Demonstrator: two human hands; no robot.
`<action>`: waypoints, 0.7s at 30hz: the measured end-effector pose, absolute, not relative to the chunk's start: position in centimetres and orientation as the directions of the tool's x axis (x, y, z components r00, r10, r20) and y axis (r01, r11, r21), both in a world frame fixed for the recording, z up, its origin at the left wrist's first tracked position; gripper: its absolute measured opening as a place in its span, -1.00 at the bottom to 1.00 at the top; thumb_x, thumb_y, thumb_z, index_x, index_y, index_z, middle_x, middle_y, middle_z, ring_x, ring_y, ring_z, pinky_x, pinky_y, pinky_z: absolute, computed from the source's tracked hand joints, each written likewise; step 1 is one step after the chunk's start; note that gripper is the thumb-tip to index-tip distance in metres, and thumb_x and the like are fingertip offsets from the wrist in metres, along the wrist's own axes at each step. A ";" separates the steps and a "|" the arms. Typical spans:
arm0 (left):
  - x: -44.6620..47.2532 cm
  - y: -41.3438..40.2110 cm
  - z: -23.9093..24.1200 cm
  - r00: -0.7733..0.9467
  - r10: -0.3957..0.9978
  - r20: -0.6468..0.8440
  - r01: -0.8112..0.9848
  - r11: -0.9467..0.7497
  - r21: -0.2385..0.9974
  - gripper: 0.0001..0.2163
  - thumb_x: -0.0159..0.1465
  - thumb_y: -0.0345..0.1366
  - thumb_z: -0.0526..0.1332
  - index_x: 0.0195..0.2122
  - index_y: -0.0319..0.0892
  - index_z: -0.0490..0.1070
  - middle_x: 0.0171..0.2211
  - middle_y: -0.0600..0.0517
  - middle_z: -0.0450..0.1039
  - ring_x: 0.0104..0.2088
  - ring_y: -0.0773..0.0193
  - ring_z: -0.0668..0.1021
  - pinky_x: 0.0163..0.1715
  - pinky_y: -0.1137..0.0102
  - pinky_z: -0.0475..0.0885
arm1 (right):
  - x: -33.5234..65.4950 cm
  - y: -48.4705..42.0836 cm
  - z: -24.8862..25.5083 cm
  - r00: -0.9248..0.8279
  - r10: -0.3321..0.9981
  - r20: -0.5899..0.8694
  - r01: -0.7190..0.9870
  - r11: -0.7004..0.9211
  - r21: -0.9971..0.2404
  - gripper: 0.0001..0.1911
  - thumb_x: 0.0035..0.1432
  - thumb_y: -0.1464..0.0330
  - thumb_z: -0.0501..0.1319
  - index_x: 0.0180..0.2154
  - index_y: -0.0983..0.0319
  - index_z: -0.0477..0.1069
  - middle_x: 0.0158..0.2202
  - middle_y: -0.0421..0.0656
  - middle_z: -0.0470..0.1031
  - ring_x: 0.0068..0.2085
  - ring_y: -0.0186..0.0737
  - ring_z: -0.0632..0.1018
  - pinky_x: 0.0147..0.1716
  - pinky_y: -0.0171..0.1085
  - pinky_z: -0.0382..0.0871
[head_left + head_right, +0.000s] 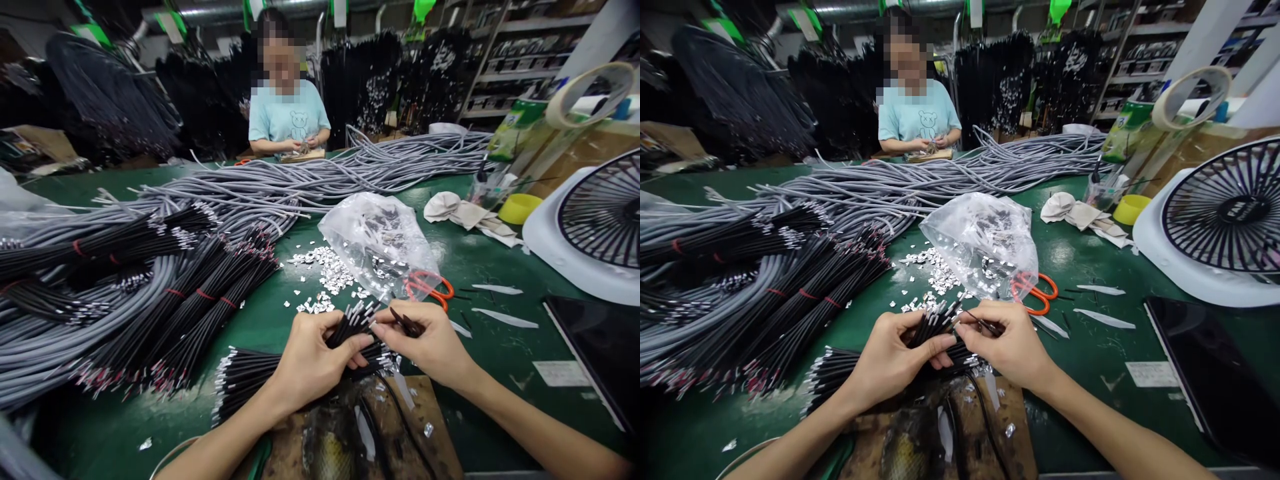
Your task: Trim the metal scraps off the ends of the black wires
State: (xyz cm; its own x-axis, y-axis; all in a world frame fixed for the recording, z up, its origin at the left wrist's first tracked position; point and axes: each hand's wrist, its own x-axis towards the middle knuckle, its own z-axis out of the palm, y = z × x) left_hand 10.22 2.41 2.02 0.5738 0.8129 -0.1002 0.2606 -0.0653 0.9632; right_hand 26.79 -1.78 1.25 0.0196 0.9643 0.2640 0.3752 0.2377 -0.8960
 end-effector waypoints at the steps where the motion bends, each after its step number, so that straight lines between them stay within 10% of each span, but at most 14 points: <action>1: 10.2 2.4 2.1 0.572 0.815 -0.095 0.273 -0.080 0.959 -0.80 0.10 -0.24 0.22 -0.52 -0.30 0.37 -0.63 -0.02 0.47 -0.62 0.30 0.52 -0.59 0.49 0.45 | 26.8 -1.8 1.2 0.025 0.965 0.262 0.379 0.233 -0.896 -0.83 0.01 0.41 0.17 -0.49 0.38 0.48 -0.65 -0.25 0.20 -0.61 -0.45 0.19 -0.66 -0.40 0.03; 21: 10.2 2.7 2.0 0.464 0.886 -0.013 0.184 -0.082 0.979 -0.79 0.14 -0.22 0.21 -0.49 -0.29 0.33 -0.66 0.02 0.43 -0.63 0.35 0.49 -0.58 0.50 0.42 | 26.7 -2.4 0.7 0.057 0.955 0.290 0.567 0.208 -0.797 -0.74 0.14 0.31 0.10 -0.15 0.22 0.43 -0.25 -0.13 0.48 -0.23 -0.24 0.46 -0.21 -0.28 0.30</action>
State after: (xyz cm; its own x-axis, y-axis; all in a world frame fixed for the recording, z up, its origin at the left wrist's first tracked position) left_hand 10.24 2.75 2.04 0.4639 0.8858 -0.0134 0.1844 -0.0817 0.9795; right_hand 26.69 -2.38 0.72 0.0570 0.9554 0.2896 0.5669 0.2078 -0.7971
